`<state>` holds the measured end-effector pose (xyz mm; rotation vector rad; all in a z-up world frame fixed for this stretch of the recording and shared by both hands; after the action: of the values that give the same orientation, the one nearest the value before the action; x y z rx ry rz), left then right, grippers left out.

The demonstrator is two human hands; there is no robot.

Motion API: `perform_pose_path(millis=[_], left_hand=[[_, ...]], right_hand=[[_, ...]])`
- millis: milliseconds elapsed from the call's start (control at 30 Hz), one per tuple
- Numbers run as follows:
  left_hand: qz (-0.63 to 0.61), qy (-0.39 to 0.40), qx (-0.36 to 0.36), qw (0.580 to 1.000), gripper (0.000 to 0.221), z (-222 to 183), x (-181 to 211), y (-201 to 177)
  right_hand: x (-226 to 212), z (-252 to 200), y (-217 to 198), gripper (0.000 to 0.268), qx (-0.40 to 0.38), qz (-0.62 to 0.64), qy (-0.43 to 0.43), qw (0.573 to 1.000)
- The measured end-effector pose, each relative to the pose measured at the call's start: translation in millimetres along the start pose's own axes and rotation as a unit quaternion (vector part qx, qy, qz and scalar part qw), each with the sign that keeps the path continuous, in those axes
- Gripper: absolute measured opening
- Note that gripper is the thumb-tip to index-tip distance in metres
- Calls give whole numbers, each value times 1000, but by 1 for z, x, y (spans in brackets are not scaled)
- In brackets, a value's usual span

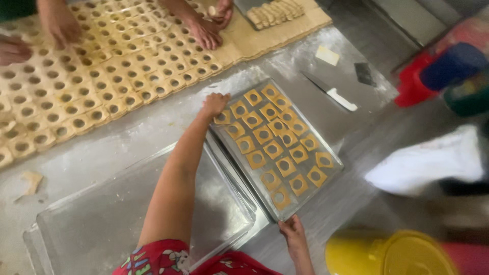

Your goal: The person picks up square pieces of dough from a pile, places them onto a metal tray, and arranges them in rows.

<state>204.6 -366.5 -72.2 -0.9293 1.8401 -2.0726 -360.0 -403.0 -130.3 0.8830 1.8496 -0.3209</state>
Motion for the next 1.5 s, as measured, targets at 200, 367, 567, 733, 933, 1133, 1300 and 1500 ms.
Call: perform_pose_path(millis=[200, 367, 567, 733, 933, 1133, 1300, 1500], left_hand=[[-193, -38, 95, 976, 37, -58, 25, -16], [-310, 4, 105, 945, 35, -191, 67, -70], [-330, -110, 119, 930, 33, -346, 88, -131], [-341, -179, 179, 905, 31, -443, 73, -131], [-356, -235, 236, 873, 29, -501, 69, -125], [-335, -256, 243, 874, 27, -532, 77, -137], [-325, -294, 278, 855, 26, -577, 77, -140], [-335, -328, 305, 829, 25, -616, 70, -139]], right_hand=[[-15, 30, -38, 19, -22, -236, 8, 972], [-48, 106, -75, 36, 48, 82, -38, 995], [-75, 144, -59, 53, 216, 152, -104, 959], [-86, 136, -49, 52, 248, 147, -113, 951], [-100, 162, -67, 40, 76, 286, -90, 951], [-126, 157, -94, 36, 168, 199, -90, 961], [-154, 167, -49, 33, 175, 121, -76, 974], [-174, 156, 8, 29, 192, 8, -92, 977]])
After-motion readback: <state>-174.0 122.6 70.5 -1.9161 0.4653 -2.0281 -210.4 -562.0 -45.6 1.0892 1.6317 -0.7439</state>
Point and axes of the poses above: each hand's wrist, its own z-axis towards the middle knuckle, its own y-axis out of the palm, x = y × z, the point moved 6 cm from there along z, towards the middle knuckle, and after that the axes turned 5 degrees about -x, right-handed, at the moved point
